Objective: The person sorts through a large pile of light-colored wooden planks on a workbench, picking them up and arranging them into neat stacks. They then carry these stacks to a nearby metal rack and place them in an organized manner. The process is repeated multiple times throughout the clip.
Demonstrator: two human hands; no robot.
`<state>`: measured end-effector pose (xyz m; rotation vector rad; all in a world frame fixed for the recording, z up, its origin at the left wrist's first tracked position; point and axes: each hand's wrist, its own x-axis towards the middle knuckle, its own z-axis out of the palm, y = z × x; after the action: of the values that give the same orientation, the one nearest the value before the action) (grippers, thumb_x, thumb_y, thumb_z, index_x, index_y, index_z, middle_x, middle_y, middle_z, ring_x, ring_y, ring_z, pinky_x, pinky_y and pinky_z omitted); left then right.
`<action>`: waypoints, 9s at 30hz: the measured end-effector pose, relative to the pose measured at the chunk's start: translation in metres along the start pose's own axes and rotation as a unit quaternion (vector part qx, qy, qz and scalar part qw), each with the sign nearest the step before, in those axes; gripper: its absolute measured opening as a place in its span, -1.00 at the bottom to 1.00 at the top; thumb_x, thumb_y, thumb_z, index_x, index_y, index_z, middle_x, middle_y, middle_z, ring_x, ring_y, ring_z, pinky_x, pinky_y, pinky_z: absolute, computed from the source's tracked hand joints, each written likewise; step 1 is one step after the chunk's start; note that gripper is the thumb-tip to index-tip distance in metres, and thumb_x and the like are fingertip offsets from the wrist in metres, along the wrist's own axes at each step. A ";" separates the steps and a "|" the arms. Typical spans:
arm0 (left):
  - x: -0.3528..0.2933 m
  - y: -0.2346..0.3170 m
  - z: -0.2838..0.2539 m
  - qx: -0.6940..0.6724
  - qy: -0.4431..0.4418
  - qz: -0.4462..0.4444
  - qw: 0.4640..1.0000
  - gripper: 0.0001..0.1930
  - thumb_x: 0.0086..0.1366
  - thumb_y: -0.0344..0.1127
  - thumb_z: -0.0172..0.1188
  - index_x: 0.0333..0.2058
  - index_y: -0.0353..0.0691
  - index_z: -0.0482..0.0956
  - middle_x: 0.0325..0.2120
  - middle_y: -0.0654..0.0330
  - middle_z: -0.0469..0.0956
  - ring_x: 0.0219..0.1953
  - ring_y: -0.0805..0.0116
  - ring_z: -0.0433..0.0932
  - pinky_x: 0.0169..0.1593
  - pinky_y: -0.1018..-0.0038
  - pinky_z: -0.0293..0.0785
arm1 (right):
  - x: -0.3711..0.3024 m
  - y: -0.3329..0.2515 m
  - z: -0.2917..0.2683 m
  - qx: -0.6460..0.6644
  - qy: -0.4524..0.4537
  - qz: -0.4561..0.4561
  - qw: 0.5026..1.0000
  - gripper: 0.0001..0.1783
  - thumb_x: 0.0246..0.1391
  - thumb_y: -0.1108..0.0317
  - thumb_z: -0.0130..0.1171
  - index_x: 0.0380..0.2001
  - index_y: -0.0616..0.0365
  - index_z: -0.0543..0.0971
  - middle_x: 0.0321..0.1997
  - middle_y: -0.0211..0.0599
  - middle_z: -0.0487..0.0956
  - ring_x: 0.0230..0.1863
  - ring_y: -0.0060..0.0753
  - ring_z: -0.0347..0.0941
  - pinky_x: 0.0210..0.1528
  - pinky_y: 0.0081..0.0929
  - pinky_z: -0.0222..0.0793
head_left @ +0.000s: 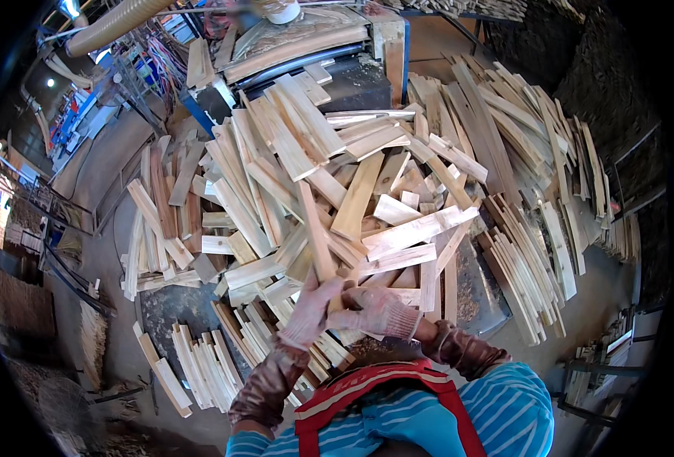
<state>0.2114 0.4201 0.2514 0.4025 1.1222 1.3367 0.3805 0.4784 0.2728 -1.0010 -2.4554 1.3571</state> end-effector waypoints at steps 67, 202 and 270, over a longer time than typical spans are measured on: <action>0.147 0.043 -0.042 -0.012 0.104 0.119 0.987 -0.63 0.19 -0.48 0.23 -0.02 -0.37 0.46 -0.23 0.02 0.58 -0.21 0.12 0.63 -0.15 0.20 0.65 | 0.039 0.074 -0.081 0.642 0.070 0.046 0.762 -0.37 0.04 0.08 0.35 0.06 0.34 0.52 -0.19 -0.15 0.68 -0.27 -0.34 0.65 -0.13 -0.41 0.59; -0.144 -0.192 -0.306 0.387 0.580 -0.063 0.714 -0.04 0.11 -0.18 0.47 0.34 -0.46 0.08 0.18 -0.22 0.40 0.17 -0.08 0.46 0.28 0.31 0.33 | 0.215 0.153 -0.121 -0.344 0.188 0.186 0.901 -0.35 0.08 0.06 0.20 0.16 0.18 0.35 0.11 -0.04 0.53 0.05 0.07 0.54 0.01 -0.09 0.48; 0.104 0.071 -0.088 -0.004 0.110 0.250 0.962 -0.51 0.16 -0.54 0.22 0.12 -0.33 0.47 -0.10 0.16 0.60 -0.20 0.37 0.63 -0.18 0.49 0.58 | 0.151 0.049 -0.060 0.478 0.055 -0.056 0.875 -0.07 -0.05 0.39 0.41 0.38 0.24 0.21 -0.10 -0.24 0.57 -0.25 -0.40 0.52 -0.22 -0.43 0.50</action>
<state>0.0843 0.5017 0.2245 0.5669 1.2465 1.8652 0.3151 0.6317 0.2424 -0.6184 -1.3681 2.0338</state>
